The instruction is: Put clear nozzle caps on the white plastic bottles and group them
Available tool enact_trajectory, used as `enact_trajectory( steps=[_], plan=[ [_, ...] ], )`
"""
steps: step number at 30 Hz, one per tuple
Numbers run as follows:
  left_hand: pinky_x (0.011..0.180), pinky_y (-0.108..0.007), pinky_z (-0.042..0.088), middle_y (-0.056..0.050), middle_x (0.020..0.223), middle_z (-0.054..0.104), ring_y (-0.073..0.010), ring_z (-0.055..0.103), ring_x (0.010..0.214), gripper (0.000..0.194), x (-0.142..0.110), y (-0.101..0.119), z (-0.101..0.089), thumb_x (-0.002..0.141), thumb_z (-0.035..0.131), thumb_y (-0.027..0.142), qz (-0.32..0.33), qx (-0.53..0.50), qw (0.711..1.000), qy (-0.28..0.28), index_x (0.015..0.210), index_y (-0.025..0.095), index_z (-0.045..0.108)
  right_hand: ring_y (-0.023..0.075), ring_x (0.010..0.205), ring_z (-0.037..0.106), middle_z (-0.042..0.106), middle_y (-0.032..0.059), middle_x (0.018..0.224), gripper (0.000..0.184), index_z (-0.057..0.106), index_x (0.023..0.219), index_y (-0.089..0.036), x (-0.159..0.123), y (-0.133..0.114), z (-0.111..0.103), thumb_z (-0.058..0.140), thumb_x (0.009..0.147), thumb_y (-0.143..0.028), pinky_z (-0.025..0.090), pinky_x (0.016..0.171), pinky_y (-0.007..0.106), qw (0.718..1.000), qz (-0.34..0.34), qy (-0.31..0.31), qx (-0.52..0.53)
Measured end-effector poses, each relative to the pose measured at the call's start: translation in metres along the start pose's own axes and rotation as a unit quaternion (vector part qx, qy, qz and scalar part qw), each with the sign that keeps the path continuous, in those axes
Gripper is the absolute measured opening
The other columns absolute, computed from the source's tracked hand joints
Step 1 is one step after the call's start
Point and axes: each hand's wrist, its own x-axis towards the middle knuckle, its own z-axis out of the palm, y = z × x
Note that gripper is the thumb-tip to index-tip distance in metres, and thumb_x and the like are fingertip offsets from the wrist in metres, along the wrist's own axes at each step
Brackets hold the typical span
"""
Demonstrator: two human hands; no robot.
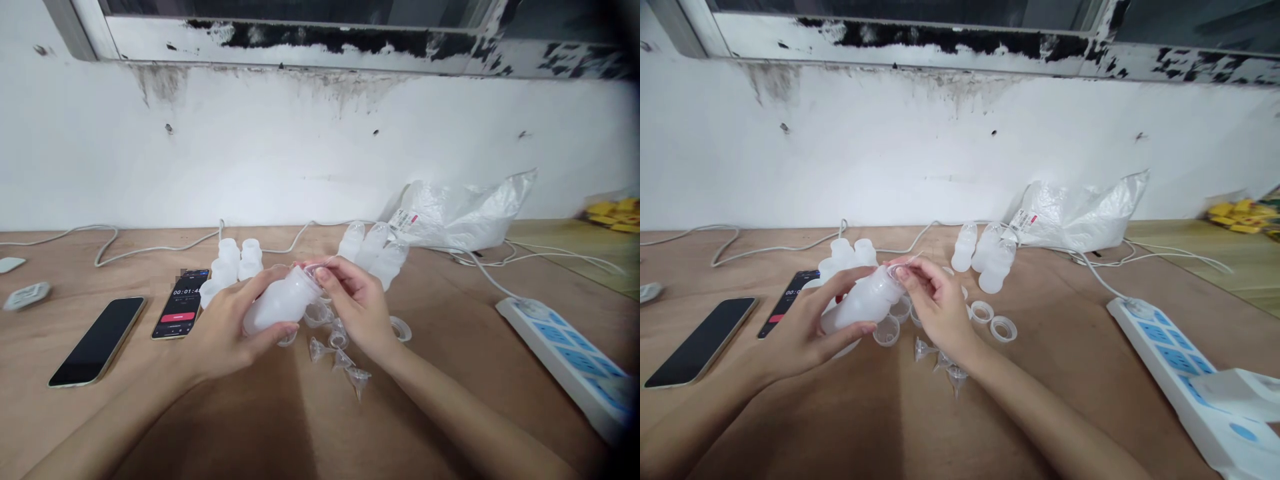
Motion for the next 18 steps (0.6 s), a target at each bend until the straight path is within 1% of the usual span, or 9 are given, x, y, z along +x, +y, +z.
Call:
enact_trajectory(
  steps=[2,4,6,7,10,12,15,17,18],
  plan=[
    [0.065,-0.023,0.043,-0.001,0.099,0.059,-0.0141,0.055,0.077,0.048,-0.0002,0.0002,-0.0017,0.079,0.054,0.034,0.000,-0.015,1.000,0.005,0.122,0.025,0.034,0.0152,0.093,0.059,0.065,0.0030,0.098,0.018,0.060,0.095,-0.021,0.0000,-0.0007,-0.0017,0.048,0.085,-0.030,0.047,0.081,0.027,0.999,-0.009,-0.030,0.021],
    [0.061,-0.021,0.043,0.000,0.096,0.060,-0.0125,0.054,0.072,0.046,0.0000,0.0003,-0.0037,0.080,0.054,0.033,-0.001,-0.040,0.999,0.009,0.121,0.024,0.035,0.0174,0.100,0.056,0.061,0.0046,0.108,0.023,0.057,0.103,-0.022,0.0002,-0.0006,-0.0037,0.052,0.082,-0.030,0.045,0.086,0.030,0.995,-0.014,-0.077,0.060],
    [0.061,-0.021,0.044,-0.001,0.099,0.060,-0.0126,0.055,0.073,0.046,0.0007,0.0003,-0.0060,0.080,0.054,0.032,-0.001,-0.062,0.998,0.004,0.121,0.024,0.036,0.0191,0.106,0.053,0.056,0.0057,0.116,0.033,0.053,0.110,-0.023,0.0007,0.0004,-0.0056,0.058,0.078,-0.028,0.044,0.089,0.032,0.989,-0.004,-0.114,0.094],
    [0.062,-0.021,0.044,-0.001,0.102,0.059,-0.0129,0.055,0.075,0.046,0.0010,0.0004,-0.0071,0.080,0.054,0.032,0.000,-0.067,0.998,0.002,0.121,0.024,0.036,0.0194,0.107,0.052,0.056,0.0061,0.117,0.037,0.052,0.112,-0.023,0.0011,0.0012,-0.0065,0.061,0.076,-0.027,0.044,0.089,0.033,0.987,0.006,-0.121,0.102],
    [0.064,-0.021,0.046,-0.001,0.105,0.058,-0.0130,0.056,0.076,0.048,0.0006,0.0016,-0.0089,0.079,0.055,0.034,0.006,-0.047,0.999,0.004,0.121,0.026,0.035,0.0193,0.104,0.053,0.058,0.0062,0.114,0.044,0.052,0.114,-0.023,0.0018,0.0030,-0.0085,0.064,0.073,-0.025,0.044,0.087,0.034,0.987,0.045,-0.117,0.097],
    [0.065,-0.023,0.047,-0.002,0.104,0.059,-0.0141,0.057,0.076,0.050,-0.0009,0.0030,-0.0086,0.078,0.055,0.036,0.014,-0.002,1.000,0.010,0.122,0.026,0.033,0.0191,0.101,0.054,0.059,0.0050,0.111,0.041,0.056,0.110,-0.023,0.0021,0.0032,-0.0090,0.066,0.071,-0.024,0.044,0.086,0.034,0.987,0.060,-0.115,0.092],
    [0.070,-0.028,0.048,-0.006,0.110,0.058,-0.0181,0.057,0.085,0.055,-0.0036,0.0047,-0.0058,0.079,0.053,0.040,0.034,0.079,0.996,0.030,0.125,0.024,0.028,0.0192,0.098,0.055,0.061,0.0039,0.105,0.034,0.059,0.103,-0.023,0.0016,0.0016,-0.0066,0.067,0.069,-0.024,0.045,0.083,0.034,0.985,0.073,-0.120,0.099],
    [0.072,-0.030,0.048,-0.008,0.112,0.057,-0.0190,0.057,0.087,0.057,-0.0046,0.0050,-0.0025,0.080,0.051,0.040,0.057,0.115,0.990,0.053,0.128,0.022,0.024,0.0185,0.092,0.056,0.061,0.0035,0.098,0.033,0.058,0.099,-0.022,-0.0003,0.0004,-0.0021,0.068,0.067,-0.025,0.046,0.077,0.032,0.986,0.077,-0.107,0.103],
    [0.073,-0.030,0.048,-0.008,0.111,0.058,-0.0190,0.058,0.086,0.058,-0.0049,0.0048,-0.0007,0.081,0.051,0.039,0.069,0.129,0.987,0.063,0.129,0.021,0.023,0.0173,0.087,0.056,0.060,0.0026,0.093,0.031,0.057,0.095,-0.022,-0.0020,0.0000,0.0008,0.069,0.066,-0.026,0.046,0.074,0.030,0.988,0.076,-0.090,0.098]
  ],
)
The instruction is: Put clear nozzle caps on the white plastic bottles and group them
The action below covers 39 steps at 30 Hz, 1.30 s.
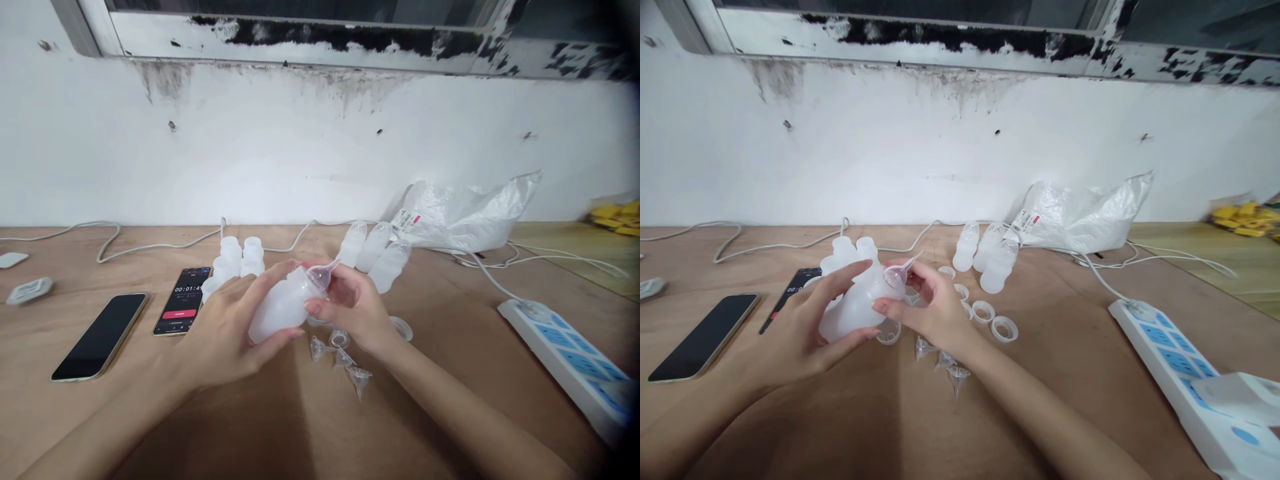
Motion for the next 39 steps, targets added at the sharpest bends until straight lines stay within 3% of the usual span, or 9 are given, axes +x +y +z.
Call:
enact_trajectory(
  steps=[6,10,13,17,22,28,32,36,39],
  plan=[
    [0.070,-0.032,0.045,-0.006,0.097,0.062,-0.0193,0.057,0.078,0.055,0.000,0.002,0.005,0.081,0.052,0.037,0.031,0.019,0.999,0.003,0.129,0.021,0.029,0.0121,0.067,0.046,0.047,-0.0035,0.070,0.028,0.043,0.078,-0.022,-0.009,0.002,0.012,0.063,0.070,-0.041,0.040,0.061,0.025,0.986,-0.012,0.110,-0.128],
    [0.069,-0.028,0.047,-0.003,0.103,0.060,-0.0147,0.057,0.075,0.056,0.001,0.001,0.002,0.079,0.055,0.038,-0.061,-0.145,0.987,-0.039,0.128,0.026,0.030,0.0191,0.096,0.050,0.053,0.0037,0.103,0.040,0.046,0.104,-0.024,-0.006,-0.001,0.005,0.055,0.074,-0.049,0.042,0.082,0.032,0.997,-0.020,-0.004,-0.073],
    [0.068,-0.029,0.047,-0.002,0.097,0.061,-0.0151,0.057,0.075,0.051,0.002,-0.003,0.002,0.080,0.054,0.036,-0.111,-0.233,0.964,-0.060,0.125,0.026,0.034,0.0214,0.120,0.038,0.039,0.0047,0.133,0.053,0.035,0.124,-0.028,-0.003,-0.001,0.001,0.054,0.078,-0.043,0.037,0.095,0.036,0.996,-0.017,-0.081,0.045],
    [0.067,-0.030,0.047,-0.002,0.089,0.062,-0.0176,0.059,0.077,0.053,0.004,-0.006,0.005,0.078,0.055,0.037,-0.155,-0.257,0.952,-0.053,0.125,0.026,0.032,0.0204,0.123,0.037,0.036,0.0050,0.138,0.050,0.032,0.129,-0.029,-0.002,0.004,0.000,0.051,0.082,-0.030,0.034,0.098,0.039,0.991,0.002,-0.069,0.113],
    [0.053,-0.026,0.044,0.000,0.077,0.063,-0.0142,0.056,0.058,0.057,0.003,-0.009,0.010,0.077,0.055,0.041,-0.136,-0.161,0.977,-0.029,0.125,0.024,0.027,0.0192,0.106,0.053,0.052,0.0081,0.121,0.049,0.037,0.122,-0.026,0.002,0.007,0.003,0.058,0.078,-0.030,0.041,0.091,0.037,0.995,0.020,-0.018,0.094],
    [0.073,-0.036,0.045,-0.008,0.093,0.062,-0.0226,0.059,0.082,0.052,0.003,-0.011,0.016,0.079,0.051,0.043,-0.038,0.007,0.999,0.007,0.122,0.019,0.034,0.0154,0.085,0.055,0.054,0.0021,0.091,0.050,0.044,0.106,-0.023,0.006,0.009,0.004,0.070,0.064,-0.036,0.046,0.079,0.031,0.997,0.055,0.061,0.002],
    [0.068,-0.030,0.046,-0.003,0.091,0.062,-0.0179,0.059,0.075,0.048,0.005,-0.010,0.011,0.079,0.053,0.040,-0.079,-0.126,0.988,-0.035,0.120,0.024,0.035,0.0169,0.093,0.053,0.053,0.0043,0.100,0.057,0.043,0.114,-0.023,0.006,0.008,-0.001,0.067,0.066,-0.040,0.046,0.080,0.031,0.998,0.065,0.010,0.012],
    [0.053,-0.024,0.045,0.002,0.073,0.060,-0.0135,0.057,0.062,0.040,0.005,-0.011,0.005,0.079,0.053,0.038,-0.162,-0.330,0.925,-0.100,0.112,0.024,0.035,0.0186,0.099,0.054,0.057,0.0041,0.109,0.044,0.052,0.112,-0.025,0.009,0.005,-0.009,0.063,0.071,-0.038,0.046,0.079,0.031,0.993,0.054,-0.088,0.061],
    [0.055,-0.024,0.043,0.002,0.071,0.059,-0.0132,0.055,0.063,0.031,0.004,-0.011,0.004,0.078,0.054,0.039,-0.172,-0.342,0.917,-0.108,0.099,0.022,0.040,0.0186,0.095,0.057,0.063,0.0031,0.100,0.036,0.059,0.104,-0.023,0.010,0.006,-0.013,0.065,0.070,-0.033,0.048,0.077,0.030,0.993,0.062,-0.078,0.056]
  ],
)
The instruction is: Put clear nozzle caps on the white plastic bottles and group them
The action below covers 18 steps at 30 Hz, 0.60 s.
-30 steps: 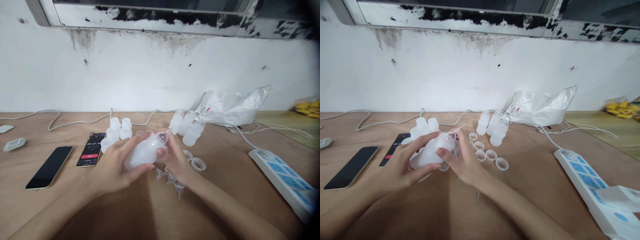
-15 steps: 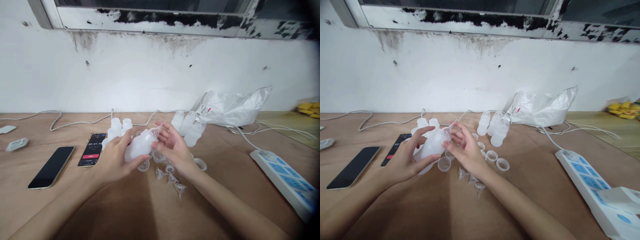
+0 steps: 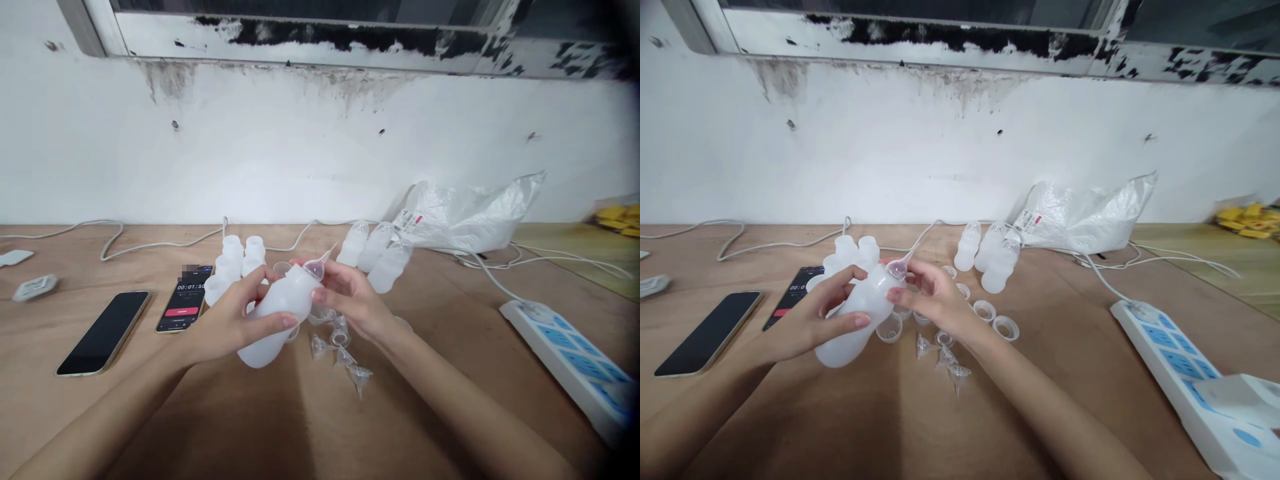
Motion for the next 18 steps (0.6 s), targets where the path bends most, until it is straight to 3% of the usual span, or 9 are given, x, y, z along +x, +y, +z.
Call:
enact_trajectory(
  steps=[6,12,13,15,18],
  plan=[
    [0.059,-0.025,0.041,0.000,0.080,0.057,-0.0134,0.052,0.067,0.027,0.001,0.001,0.002,0.078,0.055,0.039,0.065,0.173,0.982,0.044,0.091,0.019,0.043,0.0190,0.092,0.058,0.064,0.0038,0.095,0.032,0.061,0.096,-0.020,-0.001,0.005,0.005,0.068,0.067,-0.032,0.047,0.078,0.031,0.997,-0.002,0.068,-0.048],
    [0.062,-0.034,0.042,-0.007,0.078,0.057,-0.0220,0.054,0.071,0.030,0.004,-0.016,0.014,0.079,0.049,0.043,0.129,0.393,0.899,0.141,0.092,0.015,0.044,0.0201,0.092,0.056,0.062,0.0054,0.093,0.036,0.058,0.097,-0.018,-0.004,0.008,0.021,0.066,0.068,-0.037,0.044,0.082,0.034,0.983,0.007,0.156,-0.102],
    [0.061,-0.034,0.042,-0.007,0.077,0.056,-0.0219,0.054,0.071,0.030,0.005,-0.016,0.015,0.078,0.050,0.042,0.133,0.390,0.899,0.150,0.091,0.015,0.045,0.0201,0.092,0.056,0.062,0.0055,0.093,0.035,0.057,0.097,-0.018,-0.005,0.008,0.022,0.065,0.069,-0.038,0.044,0.083,0.034,0.982,0.007,0.159,-0.101],
    [0.059,-0.031,0.042,-0.004,0.076,0.057,-0.0191,0.054,0.069,0.031,0.005,-0.013,0.016,0.076,0.054,0.043,0.121,0.321,0.929,0.139,0.089,0.017,0.044,0.0199,0.091,0.057,0.062,0.0056,0.094,0.035,0.057,0.096,-0.018,-0.005,0.005,0.021,0.065,0.069,-0.040,0.045,0.082,0.034,0.985,0.008,0.149,-0.092],
    [0.058,-0.026,0.044,0.001,0.077,0.057,-0.0138,0.054,0.066,0.029,0.006,-0.004,0.013,0.074,0.058,0.041,0.072,0.131,0.987,0.056,0.087,0.019,0.044,0.0198,0.098,0.056,0.060,0.0066,0.106,0.039,0.055,0.104,-0.020,-0.004,0.002,0.016,0.063,0.072,-0.039,0.046,0.083,0.032,0.996,-0.007,0.078,-0.040]
  ],
)
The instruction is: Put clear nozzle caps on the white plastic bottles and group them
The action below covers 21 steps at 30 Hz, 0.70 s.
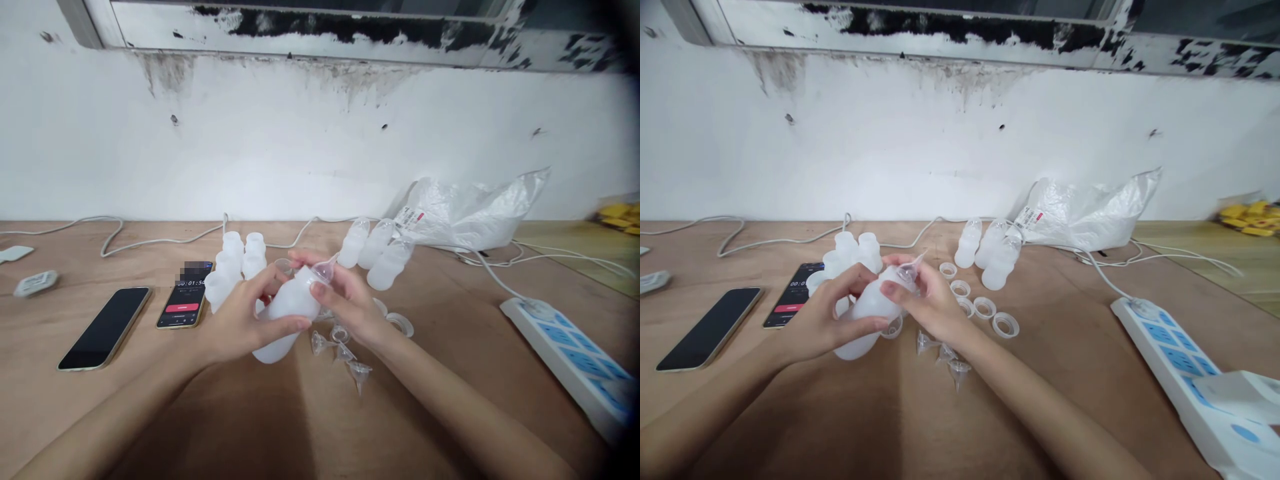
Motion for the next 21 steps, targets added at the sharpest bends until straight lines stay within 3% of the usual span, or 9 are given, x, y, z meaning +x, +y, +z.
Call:
enact_trajectory(
  steps=[3,5,8,12,16,19,21],
  plan=[
    [0.059,-0.024,0.045,0.001,0.080,0.057,-0.0123,0.055,0.069,0.024,0.001,0.004,-0.004,0.076,0.057,0.037,-0.033,-0.123,0.991,-0.034,0.087,0.020,0.045,0.0207,0.111,0.049,0.053,0.0060,0.122,0.040,0.051,0.114,-0.023,0.001,0.002,-0.003,0.059,0.077,-0.035,0.043,0.089,0.033,0.994,-0.033,-0.070,0.081],
    [0.061,-0.024,0.045,0.000,0.084,0.058,-0.0127,0.056,0.071,0.025,0.001,0.005,-0.003,0.077,0.058,0.035,-0.039,-0.135,0.990,-0.023,0.092,0.019,0.045,0.0207,0.111,0.050,0.056,0.0055,0.119,0.039,0.050,0.116,-0.024,0.002,0.006,-0.003,0.058,0.078,-0.032,0.043,0.090,0.034,0.991,-0.034,-0.069,0.113],
    [0.062,-0.025,0.044,-0.001,0.084,0.059,-0.0141,0.057,0.073,0.031,-0.002,0.004,0.002,0.077,0.058,0.035,-0.033,-0.076,0.997,0.008,0.100,0.019,0.044,0.0203,0.107,0.054,0.062,0.0056,0.109,0.042,0.047,0.117,-0.023,0.001,0.012,0.002,0.059,0.078,-0.032,0.044,0.089,0.035,0.990,-0.023,-0.039,0.131],
    [0.053,-0.025,0.041,-0.001,0.074,0.061,-0.0159,0.057,0.064,0.037,-0.005,0.001,0.013,0.076,0.055,0.044,-0.027,0.096,0.993,0.065,0.101,0.019,0.043,0.0210,0.107,0.054,0.062,0.0071,0.110,0.042,0.047,0.115,-0.021,-0.002,0.016,0.010,0.059,0.077,-0.033,0.045,0.088,0.036,0.992,-0.023,-0.004,0.121],
    [0.053,-0.028,0.041,-0.003,0.074,0.064,-0.0196,0.060,0.063,0.037,-0.005,-0.002,0.017,0.075,0.053,0.048,-0.027,0.213,0.972,0.100,0.095,0.018,0.045,0.0195,0.110,0.052,0.059,0.0069,0.114,0.038,0.045,0.111,-0.022,0.000,0.018,0.012,0.057,0.078,-0.036,0.043,0.091,0.034,0.996,-0.017,0.028,0.080],
    [0.054,-0.027,0.041,-0.003,0.081,0.065,-0.0188,0.061,0.065,0.036,-0.003,-0.001,0.009,0.073,0.054,0.050,-0.047,0.186,0.975,0.115,0.090,0.019,0.045,0.0202,0.114,0.048,0.049,0.0089,0.124,0.046,0.039,0.116,-0.022,0.004,0.016,0.003,0.056,0.077,-0.041,0.041,0.093,0.037,0.999,-0.039,-0.010,0.004],
    [0.056,-0.026,0.042,-0.003,0.086,0.064,-0.0177,0.061,0.069,0.036,-0.002,0.003,-0.001,0.072,0.055,0.050,-0.063,0.155,0.976,0.140,0.089,0.019,0.044,0.0223,0.117,0.042,0.044,0.0102,0.128,0.059,0.036,0.121,-0.022,0.006,0.013,-0.005,0.060,0.072,-0.045,0.037,0.096,0.041,0.987,-0.073,-0.046,-0.133]
  ],
)
